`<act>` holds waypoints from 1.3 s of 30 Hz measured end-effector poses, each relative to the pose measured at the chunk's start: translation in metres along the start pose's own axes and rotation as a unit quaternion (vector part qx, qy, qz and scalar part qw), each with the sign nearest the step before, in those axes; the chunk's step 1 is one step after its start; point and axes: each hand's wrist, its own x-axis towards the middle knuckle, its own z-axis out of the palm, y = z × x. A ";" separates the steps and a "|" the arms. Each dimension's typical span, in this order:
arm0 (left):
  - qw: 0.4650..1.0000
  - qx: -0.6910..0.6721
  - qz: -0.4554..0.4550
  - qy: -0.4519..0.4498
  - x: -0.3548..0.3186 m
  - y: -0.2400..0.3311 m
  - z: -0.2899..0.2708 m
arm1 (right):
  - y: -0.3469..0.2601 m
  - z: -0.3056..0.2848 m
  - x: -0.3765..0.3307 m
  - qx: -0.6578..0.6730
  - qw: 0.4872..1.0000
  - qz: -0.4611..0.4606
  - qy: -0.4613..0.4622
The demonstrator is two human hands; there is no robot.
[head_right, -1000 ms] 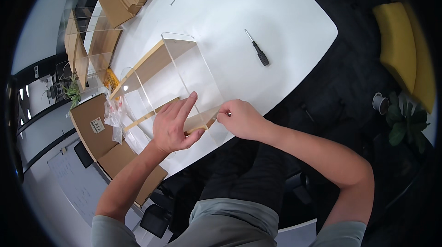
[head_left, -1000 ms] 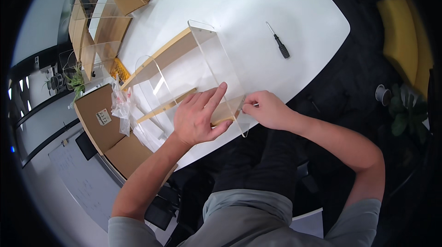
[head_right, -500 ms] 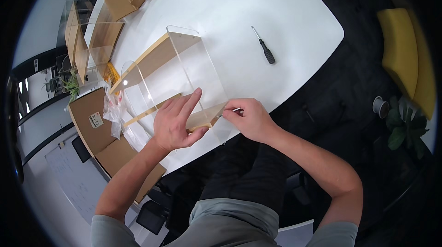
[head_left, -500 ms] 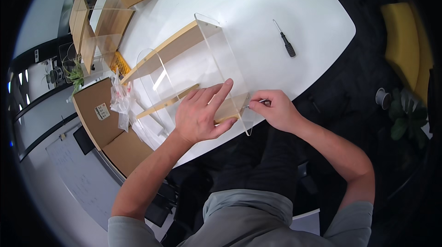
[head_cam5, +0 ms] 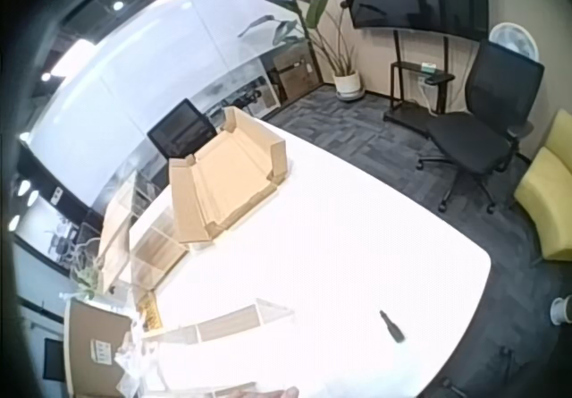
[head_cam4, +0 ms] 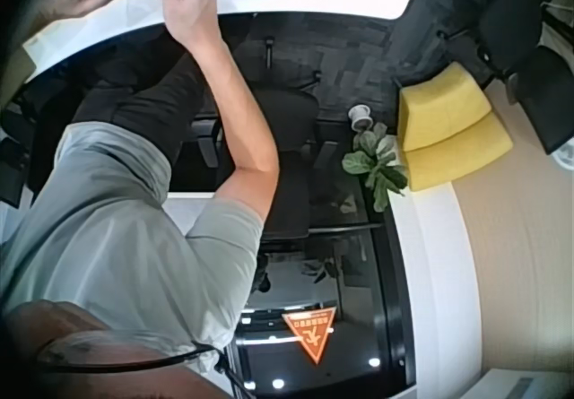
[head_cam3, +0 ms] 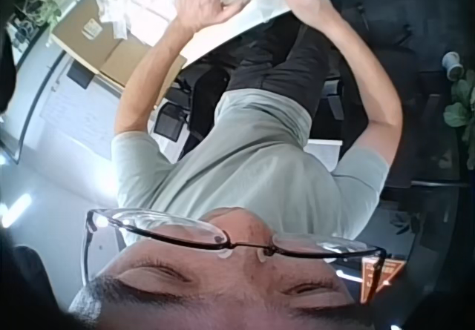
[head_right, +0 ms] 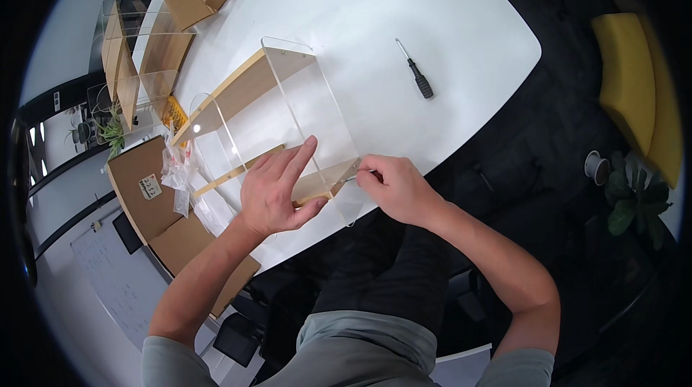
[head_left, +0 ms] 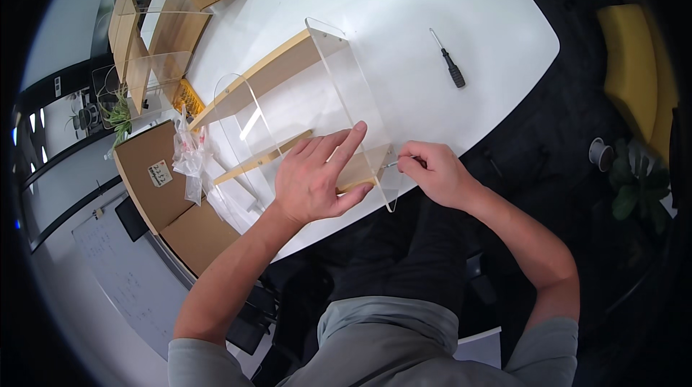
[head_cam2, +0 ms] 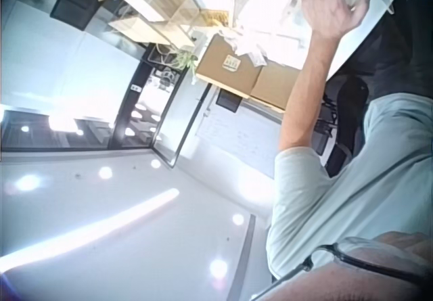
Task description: The person assembles a small wooden and acrylic shelving unit on a white table. They insert wooden dowels into the acrylic frame, attach wooden shelves, and use a screwdriver to secure screws. Cardboard boxes and packaging materials are visible on the table.
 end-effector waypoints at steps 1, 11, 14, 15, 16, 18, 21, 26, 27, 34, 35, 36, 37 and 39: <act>1.000 0.000 -0.001 0.000 0.000 0.000 0.000 | -0.001 -0.001 0.001 -0.008 1.000 0.002 0.002; 1.000 -0.016 -0.012 -0.024 0.000 0.001 -0.002 | 0.010 -0.011 0.002 0.191 0.971 0.143 0.019; 1.000 -0.012 0.000 -0.013 -0.001 0.001 0.000 | -0.003 -0.008 -0.003 0.002 0.999 0.050 0.018; 1.000 -0.009 -0.001 -0.009 -0.001 0.000 -0.001 | -0.004 -0.007 -0.003 -0.028 0.999 -0.001 0.023; 1.000 -0.007 -0.002 -0.005 -0.001 0.000 -0.001 | -0.004 -0.005 -0.003 -0.058 0.997 -0.051 0.029; 1.000 -0.005 0.000 -0.001 0.000 0.000 -0.001 | -0.002 -0.006 -0.003 -0.138 0.978 -0.153 0.039; 1.000 -0.005 0.004 -0.006 0.001 0.000 -0.001 | 0.003 -0.009 0.004 -0.239 0.929 -0.278 0.049; 1.000 -0.008 0.004 -0.020 0.000 -0.001 0.000 | 0.005 -0.009 0.010 -0.264 0.898 -0.343 0.072; 1.000 -0.007 0.004 -0.019 -0.001 -0.001 0.001 | 0.005 -0.009 0.010 -0.269 0.897 -0.344 0.069; 1.000 -0.005 0.006 -0.011 0.000 -0.001 0.001 | 0.006 -0.012 0.011 -0.318 0.873 -0.366 0.056; 1.000 -0.007 0.009 -0.011 0.000 -0.001 0.001 | 0.005 -0.013 0.011 -0.332 0.865 -0.372 0.052; 1.000 -0.004 0.004 -0.012 0.000 -0.001 0.000 | 0.004 -0.015 0.013 -0.353 0.847 -0.394 0.052; 1.000 -0.001 0.001 -0.013 0.001 0.000 -0.001 | 0.003 -0.017 0.015 -0.373 0.828 -0.414 0.053; 1.000 0.000 -0.001 -0.015 0.001 0.001 -0.002 | 0.004 -0.020 0.021 -0.397 0.794 -0.457 0.054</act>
